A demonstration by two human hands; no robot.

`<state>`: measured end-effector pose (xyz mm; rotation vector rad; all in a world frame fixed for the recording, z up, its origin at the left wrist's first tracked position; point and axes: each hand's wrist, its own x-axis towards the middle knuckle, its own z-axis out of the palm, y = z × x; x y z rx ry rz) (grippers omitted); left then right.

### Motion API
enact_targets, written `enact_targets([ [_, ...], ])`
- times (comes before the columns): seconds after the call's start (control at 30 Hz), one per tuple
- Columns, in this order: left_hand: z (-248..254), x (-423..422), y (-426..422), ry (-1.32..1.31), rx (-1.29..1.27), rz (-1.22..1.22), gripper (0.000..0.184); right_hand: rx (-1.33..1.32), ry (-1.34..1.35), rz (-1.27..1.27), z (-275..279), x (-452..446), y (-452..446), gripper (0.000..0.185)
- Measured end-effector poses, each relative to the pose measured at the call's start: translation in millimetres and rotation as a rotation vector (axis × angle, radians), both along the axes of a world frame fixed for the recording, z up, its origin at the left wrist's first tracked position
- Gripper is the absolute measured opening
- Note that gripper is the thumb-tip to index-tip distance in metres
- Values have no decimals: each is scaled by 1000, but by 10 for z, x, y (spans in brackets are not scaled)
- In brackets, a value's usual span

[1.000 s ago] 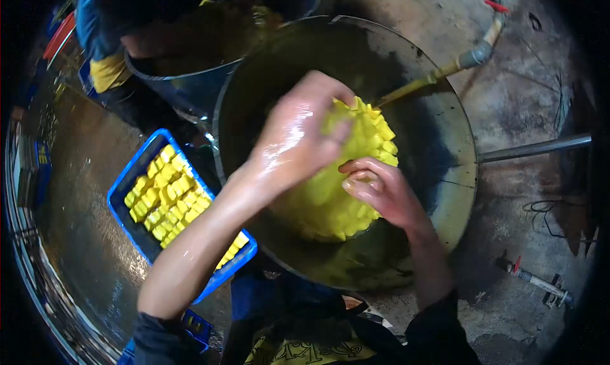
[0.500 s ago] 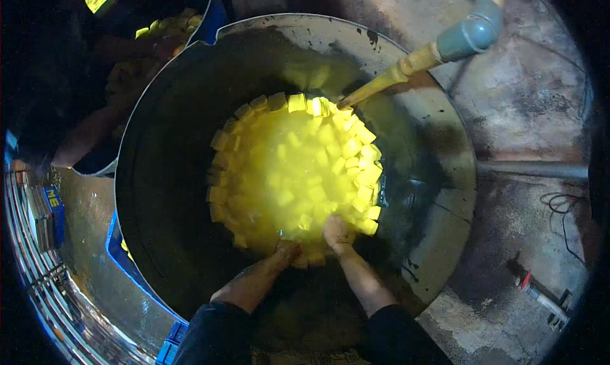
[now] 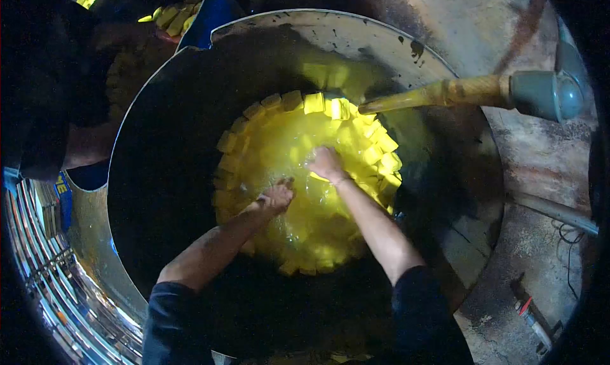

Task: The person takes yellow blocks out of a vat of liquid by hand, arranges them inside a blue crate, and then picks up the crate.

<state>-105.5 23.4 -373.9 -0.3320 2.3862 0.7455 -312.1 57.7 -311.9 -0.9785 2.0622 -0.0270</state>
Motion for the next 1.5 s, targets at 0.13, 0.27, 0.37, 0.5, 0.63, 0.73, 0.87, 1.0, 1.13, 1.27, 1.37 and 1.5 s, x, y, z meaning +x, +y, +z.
enact_targets([
  [0.13, -417, 74, -52, 557, -266, -161, 17, -96, 144, -170, -334, 509, -338, 32],
  [0.27, -1040, 185, 233, 180, -237, -158, 17, -37, 121, -311, -584, 694, -321, 30],
  [0.37, -549, 114, -46, 125, 27, 39, 18, -144, -233, -319, -901, 361, -31, 35],
  [0.5, 177, -11, -337, 56, 426, 312, 22, -317, -815, -480, -337, -34, 253, 44],
  [0.63, 95, -21, -172, 600, 1002, 1001, 44, -393, -797, -386, 256, 7, 495, 44],
  [0.73, 270, -302, 37, 488, 1583, 1636, 29, -516, -734, -361, 401, 231, 634, 33],
  [0.87, 357, -553, 293, 659, 1726, 1896, 23, -557, -503, -402, 647, 472, 553, 27],
  [1.0, 646, -695, 376, 724, 1688, 1903, 26, -750, -458, -521, 831, 607, 488, 31],
  [1.13, 1066, -758, 463, 831, 1867, 2008, 29, -571, -301, -355, 692, 520, 482, 44],
  [1.27, 1238, -742, 310, 903, 2213, 2121, 30, -556, -374, -667, 859, 443, 604, 47],
  [1.37, 1605, -704, -3, 1076, 2193, 1802, 43, -284, -10, -135, -24, 552, 1302, 49],
  [1.5, 2369, -688, -552, 1421, 2125, 1358, 40, -201, 309, 394, -594, 873, 1764, 42],
])
